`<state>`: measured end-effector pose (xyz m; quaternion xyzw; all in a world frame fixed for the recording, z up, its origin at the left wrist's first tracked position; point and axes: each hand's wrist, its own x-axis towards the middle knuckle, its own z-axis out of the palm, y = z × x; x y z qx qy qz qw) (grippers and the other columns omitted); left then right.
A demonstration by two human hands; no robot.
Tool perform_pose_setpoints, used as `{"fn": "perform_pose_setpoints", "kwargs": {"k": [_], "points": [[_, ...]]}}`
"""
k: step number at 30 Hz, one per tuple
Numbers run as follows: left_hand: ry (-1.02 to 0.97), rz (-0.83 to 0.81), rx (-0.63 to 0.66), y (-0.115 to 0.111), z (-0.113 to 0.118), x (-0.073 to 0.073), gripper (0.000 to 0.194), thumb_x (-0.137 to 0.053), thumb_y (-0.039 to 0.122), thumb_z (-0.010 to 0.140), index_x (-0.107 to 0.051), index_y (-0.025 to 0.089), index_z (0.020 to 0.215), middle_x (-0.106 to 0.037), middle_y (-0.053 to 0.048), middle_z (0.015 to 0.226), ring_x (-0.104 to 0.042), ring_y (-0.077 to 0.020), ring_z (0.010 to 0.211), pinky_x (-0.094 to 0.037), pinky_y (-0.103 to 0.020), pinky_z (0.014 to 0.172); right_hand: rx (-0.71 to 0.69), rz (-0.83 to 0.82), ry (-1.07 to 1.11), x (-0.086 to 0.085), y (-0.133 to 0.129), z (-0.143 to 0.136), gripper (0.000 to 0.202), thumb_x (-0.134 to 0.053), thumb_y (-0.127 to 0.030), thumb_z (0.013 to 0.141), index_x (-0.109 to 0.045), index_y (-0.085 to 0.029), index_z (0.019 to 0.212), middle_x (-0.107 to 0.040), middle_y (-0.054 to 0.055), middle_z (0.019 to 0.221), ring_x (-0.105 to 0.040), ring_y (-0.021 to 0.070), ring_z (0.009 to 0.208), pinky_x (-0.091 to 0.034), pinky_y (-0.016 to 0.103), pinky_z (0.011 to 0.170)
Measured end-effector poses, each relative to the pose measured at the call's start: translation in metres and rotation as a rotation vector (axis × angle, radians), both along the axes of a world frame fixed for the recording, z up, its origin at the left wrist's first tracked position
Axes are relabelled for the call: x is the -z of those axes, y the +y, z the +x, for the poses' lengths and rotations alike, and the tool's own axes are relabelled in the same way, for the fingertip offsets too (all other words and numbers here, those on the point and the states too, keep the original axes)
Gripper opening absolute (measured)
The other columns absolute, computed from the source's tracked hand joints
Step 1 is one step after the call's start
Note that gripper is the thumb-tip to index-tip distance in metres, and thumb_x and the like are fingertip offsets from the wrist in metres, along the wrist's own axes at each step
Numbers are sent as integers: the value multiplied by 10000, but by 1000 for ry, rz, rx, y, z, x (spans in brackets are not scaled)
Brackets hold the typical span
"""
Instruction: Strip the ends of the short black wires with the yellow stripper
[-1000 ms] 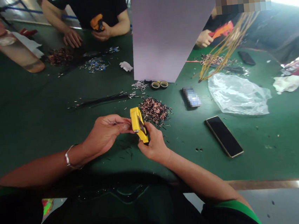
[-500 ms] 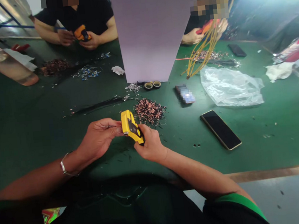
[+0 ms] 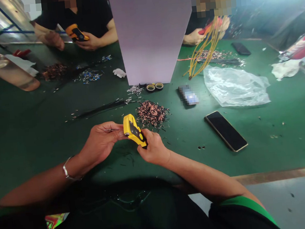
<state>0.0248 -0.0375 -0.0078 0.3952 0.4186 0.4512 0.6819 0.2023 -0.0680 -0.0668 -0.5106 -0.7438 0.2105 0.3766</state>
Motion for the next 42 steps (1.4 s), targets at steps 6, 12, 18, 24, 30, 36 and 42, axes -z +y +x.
{"fn": "perform_pose_setpoints", "kwargs": {"k": [6, 12, 18, 24, 30, 36, 42], "points": [[-30, 20, 25, 1, 0, 6, 65, -768, 127, 658, -704, 139, 657, -749, -59, 811, -716, -190, 727, -605, -392, 756, 37, -47, 52, 3, 2, -1, 142, -507, -184, 679, -442, -221, 799, -531, -18, 596, -485, 138, 486, -405, 261, 516], [-38, 34, 21, 5, -1, 8, 69, -774, 136, 676, -705, 136, 671, -749, -63, 819, -717, -196, 751, -606, -402, 764, 28, -66, 91, 8, 4, -1, 105, -519, -205, 678, -442, -222, 748, -521, -24, 584, -474, 130, 480, -401, 258, 511], [-12, 9, 43, 8, 1, 5, 90, -784, 168, 664, -704, 128, 665, -748, -82, 828, -724, -211, 727, -594, -420, 789, 33, -169, 216, 12, 9, -1, 70, -523, -205, 659, -503, -204, 726, -564, -15, 610, -515, 128, 522, -434, 258, 551], [11, 12, 19, 14, -1, 6, 89, -774, 162, 664, -701, 117, 687, -746, -102, 821, -722, -220, 726, -583, -427, 792, 36, -410, 573, 9, 13, -3, 145, -549, -215, 644, -534, -191, 786, -508, -60, 554, -475, 99, 429, -404, 235, 447], [62, 36, -19, 27, -13, 8, 101, -760, 172, 689, -684, 108, 705, -736, -99, 804, -700, -186, 698, -568, -397, 778, -32, -564, 842, -3, 19, 5, 253, -580, -163, 587, -533, -173, 836, -550, -58, 592, -516, 102, 443, -445, 261, 474], [83, 32, -12, 44, -29, 3, 135, -742, 224, 732, -678, 105, 730, -726, -102, 826, -677, -165, 709, -548, -348, 747, -220, -712, 927, -8, 16, 7, 328, -593, -117, 550, -574, -160, 874, -613, -21, 677, -586, 143, 567, -491, 329, 608], [24, -18, -26, 49, -35, 3, 135, -745, 215, 726, -664, 107, 737, -723, -96, 815, -674, -163, 705, -535, -348, 752, -307, -750, 899, -5, 11, 6, 368, -616, -105, 554, -579, -157, 917, -631, -8, 712, -590, 147, 603, -470, 322, 630]]}}
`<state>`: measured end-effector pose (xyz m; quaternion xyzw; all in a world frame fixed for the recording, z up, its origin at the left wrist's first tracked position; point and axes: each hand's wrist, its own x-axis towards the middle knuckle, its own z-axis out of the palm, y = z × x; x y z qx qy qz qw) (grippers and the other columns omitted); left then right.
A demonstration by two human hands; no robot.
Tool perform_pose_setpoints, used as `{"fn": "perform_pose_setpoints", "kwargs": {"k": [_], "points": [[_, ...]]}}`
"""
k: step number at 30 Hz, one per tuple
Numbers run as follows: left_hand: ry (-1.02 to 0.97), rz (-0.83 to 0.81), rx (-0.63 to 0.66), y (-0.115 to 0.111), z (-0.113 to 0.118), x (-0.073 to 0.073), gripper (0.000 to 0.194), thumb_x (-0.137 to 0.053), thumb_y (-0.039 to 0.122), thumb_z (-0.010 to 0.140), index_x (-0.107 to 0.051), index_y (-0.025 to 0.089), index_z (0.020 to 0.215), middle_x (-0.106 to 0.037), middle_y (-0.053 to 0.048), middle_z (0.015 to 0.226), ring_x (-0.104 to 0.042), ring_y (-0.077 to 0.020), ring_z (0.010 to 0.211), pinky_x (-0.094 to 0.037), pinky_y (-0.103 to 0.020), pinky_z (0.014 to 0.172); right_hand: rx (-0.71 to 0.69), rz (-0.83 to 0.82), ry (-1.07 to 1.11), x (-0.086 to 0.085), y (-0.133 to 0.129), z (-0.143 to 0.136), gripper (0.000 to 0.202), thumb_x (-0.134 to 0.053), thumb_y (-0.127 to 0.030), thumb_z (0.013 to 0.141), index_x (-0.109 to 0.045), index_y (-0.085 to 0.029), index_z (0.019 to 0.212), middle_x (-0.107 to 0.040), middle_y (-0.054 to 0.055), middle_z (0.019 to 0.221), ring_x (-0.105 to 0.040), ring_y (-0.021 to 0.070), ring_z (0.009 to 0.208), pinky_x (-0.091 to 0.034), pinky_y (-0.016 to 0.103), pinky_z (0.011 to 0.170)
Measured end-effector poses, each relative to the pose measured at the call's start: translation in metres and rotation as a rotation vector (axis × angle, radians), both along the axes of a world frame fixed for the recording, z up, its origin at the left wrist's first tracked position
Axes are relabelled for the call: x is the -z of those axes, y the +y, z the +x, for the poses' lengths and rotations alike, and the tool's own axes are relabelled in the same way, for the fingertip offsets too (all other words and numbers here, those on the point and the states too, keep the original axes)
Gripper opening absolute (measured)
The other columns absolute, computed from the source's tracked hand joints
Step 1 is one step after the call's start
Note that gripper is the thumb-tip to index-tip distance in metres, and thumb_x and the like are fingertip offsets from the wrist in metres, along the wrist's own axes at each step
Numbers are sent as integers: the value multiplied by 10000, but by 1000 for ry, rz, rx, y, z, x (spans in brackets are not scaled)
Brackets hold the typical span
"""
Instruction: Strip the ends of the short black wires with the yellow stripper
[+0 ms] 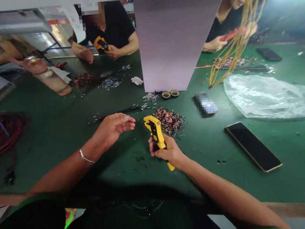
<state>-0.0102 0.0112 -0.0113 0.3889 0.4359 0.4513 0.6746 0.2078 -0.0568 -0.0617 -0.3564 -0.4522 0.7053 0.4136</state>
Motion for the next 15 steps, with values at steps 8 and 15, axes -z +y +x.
{"fn": "perform_pose_setpoints", "kwargs": {"k": [8, 15], "points": [[-36, -33, 2, 2, -2, 10, 115, -736, 196, 722, -661, 110, 725, -719, -95, 786, -669, -161, 683, -525, -339, 732, -34, 41, -47, -2, -4, -2, 362, -639, -147, 594, -557, -168, 946, -605, 2, 744, -584, 146, 637, -469, 320, 628], [-46, -49, 4, -2, 0, 7, 104, -733, 185, 716, -660, 112, 701, -710, -88, 772, -655, -155, 664, -508, -329, 706, -56, 81, -76, -1, -5, -7, 398, -658, -168, 600, -554, -200, 983, -608, 15, 798, -598, 165, 681, -500, 341, 650]]}}
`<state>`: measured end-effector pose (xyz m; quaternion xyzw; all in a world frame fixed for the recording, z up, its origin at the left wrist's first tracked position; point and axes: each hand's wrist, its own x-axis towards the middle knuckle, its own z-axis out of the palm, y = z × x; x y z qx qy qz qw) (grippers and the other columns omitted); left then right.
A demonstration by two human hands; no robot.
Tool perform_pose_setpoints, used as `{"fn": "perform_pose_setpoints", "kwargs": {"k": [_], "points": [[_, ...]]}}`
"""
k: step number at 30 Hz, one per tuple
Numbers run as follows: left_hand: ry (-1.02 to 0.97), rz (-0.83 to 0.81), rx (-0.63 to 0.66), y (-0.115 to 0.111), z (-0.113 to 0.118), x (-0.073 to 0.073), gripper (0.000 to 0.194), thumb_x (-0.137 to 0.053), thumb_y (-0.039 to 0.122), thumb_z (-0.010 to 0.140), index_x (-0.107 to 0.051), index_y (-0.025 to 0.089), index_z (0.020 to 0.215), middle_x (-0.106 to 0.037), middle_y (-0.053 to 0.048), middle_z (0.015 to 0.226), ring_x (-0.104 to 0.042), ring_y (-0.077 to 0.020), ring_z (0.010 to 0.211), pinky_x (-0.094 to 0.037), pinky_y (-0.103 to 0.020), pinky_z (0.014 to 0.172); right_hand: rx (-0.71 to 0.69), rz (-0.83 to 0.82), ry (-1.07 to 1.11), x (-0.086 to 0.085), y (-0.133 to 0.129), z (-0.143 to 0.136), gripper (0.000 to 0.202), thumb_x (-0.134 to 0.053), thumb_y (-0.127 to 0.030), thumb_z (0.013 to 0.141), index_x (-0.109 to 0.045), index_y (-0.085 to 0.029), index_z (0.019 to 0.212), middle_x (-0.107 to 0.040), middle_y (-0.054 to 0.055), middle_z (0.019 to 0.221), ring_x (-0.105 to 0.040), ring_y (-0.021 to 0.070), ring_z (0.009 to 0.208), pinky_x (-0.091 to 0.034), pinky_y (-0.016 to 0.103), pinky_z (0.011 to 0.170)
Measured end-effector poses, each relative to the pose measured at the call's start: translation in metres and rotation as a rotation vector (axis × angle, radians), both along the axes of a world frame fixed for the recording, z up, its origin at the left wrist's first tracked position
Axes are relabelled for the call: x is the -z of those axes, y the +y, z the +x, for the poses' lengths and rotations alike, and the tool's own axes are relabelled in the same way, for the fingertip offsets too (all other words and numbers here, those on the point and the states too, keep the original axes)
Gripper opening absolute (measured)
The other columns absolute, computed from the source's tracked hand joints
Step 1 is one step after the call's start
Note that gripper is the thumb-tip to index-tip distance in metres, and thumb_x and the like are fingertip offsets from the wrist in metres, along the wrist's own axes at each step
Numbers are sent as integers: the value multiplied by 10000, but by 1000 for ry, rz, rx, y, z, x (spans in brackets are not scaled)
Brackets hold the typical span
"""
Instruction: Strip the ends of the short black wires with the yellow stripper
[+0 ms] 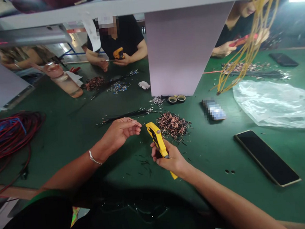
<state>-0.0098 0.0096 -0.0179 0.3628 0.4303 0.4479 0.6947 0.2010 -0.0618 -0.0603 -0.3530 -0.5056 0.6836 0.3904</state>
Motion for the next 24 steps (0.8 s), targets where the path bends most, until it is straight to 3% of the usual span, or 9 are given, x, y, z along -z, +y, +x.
{"fn": "perform_pose_setpoints", "kwargs": {"k": [9, 24], "points": [[-1, -2, 1, -3, 0, -6, 113, -737, 178, 705, -655, 108, 673, -704, -96, 752, -631, -143, 613, -488, -324, 664, -35, 37, -97, -10, -4, -2, 422, -614, -110, 589, -567, -205, 997, -642, 37, 877, -642, 202, 796, -531, 402, 802], [-6, 19, -17, -3, -2, -10, 110, -740, 189, 694, -656, 120, 680, -707, -92, 752, -629, -147, 627, -486, -333, 674, -67, 31, -122, -9, -3, -1, 443, -605, -87, 592, -587, -199, 1020, -664, 53, 910, -646, 205, 825, -538, 411, 827]]}}
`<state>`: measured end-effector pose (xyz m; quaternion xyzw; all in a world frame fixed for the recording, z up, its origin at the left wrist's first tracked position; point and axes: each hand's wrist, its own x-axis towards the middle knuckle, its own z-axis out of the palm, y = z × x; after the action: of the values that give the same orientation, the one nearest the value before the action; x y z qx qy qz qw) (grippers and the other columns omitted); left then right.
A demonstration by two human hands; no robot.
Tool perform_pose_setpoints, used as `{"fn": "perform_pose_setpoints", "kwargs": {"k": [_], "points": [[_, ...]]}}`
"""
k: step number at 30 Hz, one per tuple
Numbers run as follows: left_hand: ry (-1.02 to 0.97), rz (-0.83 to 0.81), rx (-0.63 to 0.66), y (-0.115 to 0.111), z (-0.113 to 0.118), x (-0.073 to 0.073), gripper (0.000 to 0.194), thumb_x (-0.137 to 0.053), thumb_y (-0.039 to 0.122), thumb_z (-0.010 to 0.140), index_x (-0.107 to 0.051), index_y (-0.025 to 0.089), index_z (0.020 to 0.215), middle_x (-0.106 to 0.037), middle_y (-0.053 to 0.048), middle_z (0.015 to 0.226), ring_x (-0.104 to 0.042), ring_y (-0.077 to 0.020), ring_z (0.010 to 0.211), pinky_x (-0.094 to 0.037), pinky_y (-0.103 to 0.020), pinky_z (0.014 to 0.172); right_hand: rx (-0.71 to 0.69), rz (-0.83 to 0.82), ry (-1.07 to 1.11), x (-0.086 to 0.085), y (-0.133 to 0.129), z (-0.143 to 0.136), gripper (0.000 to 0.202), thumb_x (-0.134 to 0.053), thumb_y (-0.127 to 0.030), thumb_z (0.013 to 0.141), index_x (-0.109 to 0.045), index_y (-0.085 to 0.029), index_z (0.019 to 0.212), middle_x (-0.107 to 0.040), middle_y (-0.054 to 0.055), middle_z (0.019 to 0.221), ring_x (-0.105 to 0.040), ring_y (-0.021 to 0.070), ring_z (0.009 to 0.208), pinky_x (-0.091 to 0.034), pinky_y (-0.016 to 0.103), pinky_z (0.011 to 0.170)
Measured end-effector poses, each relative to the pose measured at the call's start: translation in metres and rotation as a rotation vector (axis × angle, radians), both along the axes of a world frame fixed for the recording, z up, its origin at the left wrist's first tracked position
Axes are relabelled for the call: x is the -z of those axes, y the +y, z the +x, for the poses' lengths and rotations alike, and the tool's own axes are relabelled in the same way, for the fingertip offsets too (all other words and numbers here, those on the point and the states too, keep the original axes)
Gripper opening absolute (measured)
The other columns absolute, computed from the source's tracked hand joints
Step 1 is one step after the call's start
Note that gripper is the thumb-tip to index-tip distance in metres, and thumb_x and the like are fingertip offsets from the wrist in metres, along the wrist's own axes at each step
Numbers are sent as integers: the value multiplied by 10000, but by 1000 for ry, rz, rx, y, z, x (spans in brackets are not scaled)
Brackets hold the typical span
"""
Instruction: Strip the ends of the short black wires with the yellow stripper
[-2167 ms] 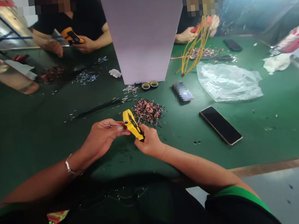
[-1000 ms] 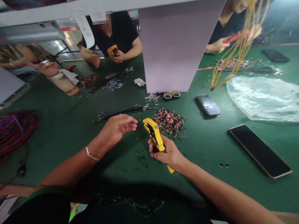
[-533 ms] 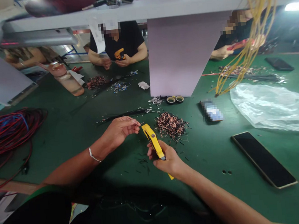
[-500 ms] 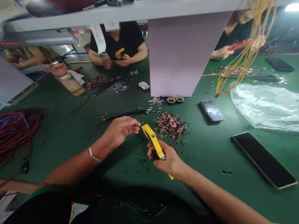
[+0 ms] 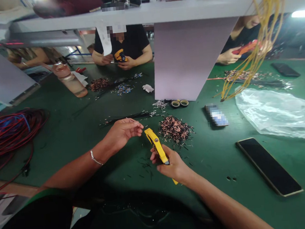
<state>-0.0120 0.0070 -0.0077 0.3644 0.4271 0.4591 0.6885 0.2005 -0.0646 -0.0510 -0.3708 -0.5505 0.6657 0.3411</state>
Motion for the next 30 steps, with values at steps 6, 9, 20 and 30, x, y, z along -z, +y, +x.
{"fn": "perform_pose_setpoints", "kwargs": {"k": [6, 9, 20, 30], "points": [[-11, 6, -16, 1, -2, 0, 108, -738, 181, 703, -655, 113, 690, -710, -100, 763, -638, -154, 643, -496, -337, 682, 10, -40, -22, -5, 0, 0, 432, -610, -97, 593, -589, -188, 1014, -659, 54, 914, -642, 195, 818, -523, 392, 823], [-29, 12, -23, 2, -4, 2, 114, -732, 198, 727, -654, 116, 709, -713, -100, 780, -651, -163, 664, -508, -344, 699, 16, -45, -40, -9, 1, 3, 438, -616, -107, 607, -591, -185, 1038, -662, 58, 911, -638, 199, 826, -516, 386, 811], [-27, 14, -45, 2, -5, -8, 138, -726, 206, 731, -641, 98, 715, -711, -107, 760, -656, -166, 632, -515, -341, 683, 11, 15, -159, -15, 2, 4, 416, -571, -140, 598, -614, -164, 1011, -673, 66, 908, -638, 210, 830, -510, 382, 805], [-57, 33, -44, -1, -9, -16, 111, -709, 185, 735, -631, 107, 719, -704, -97, 752, -653, -164, 644, -505, -342, 692, 17, 225, -385, -14, -11, 4, 293, -535, -160, 655, -627, -177, 933, -684, 75, 987, -640, 245, 935, -508, 389, 850]]}}
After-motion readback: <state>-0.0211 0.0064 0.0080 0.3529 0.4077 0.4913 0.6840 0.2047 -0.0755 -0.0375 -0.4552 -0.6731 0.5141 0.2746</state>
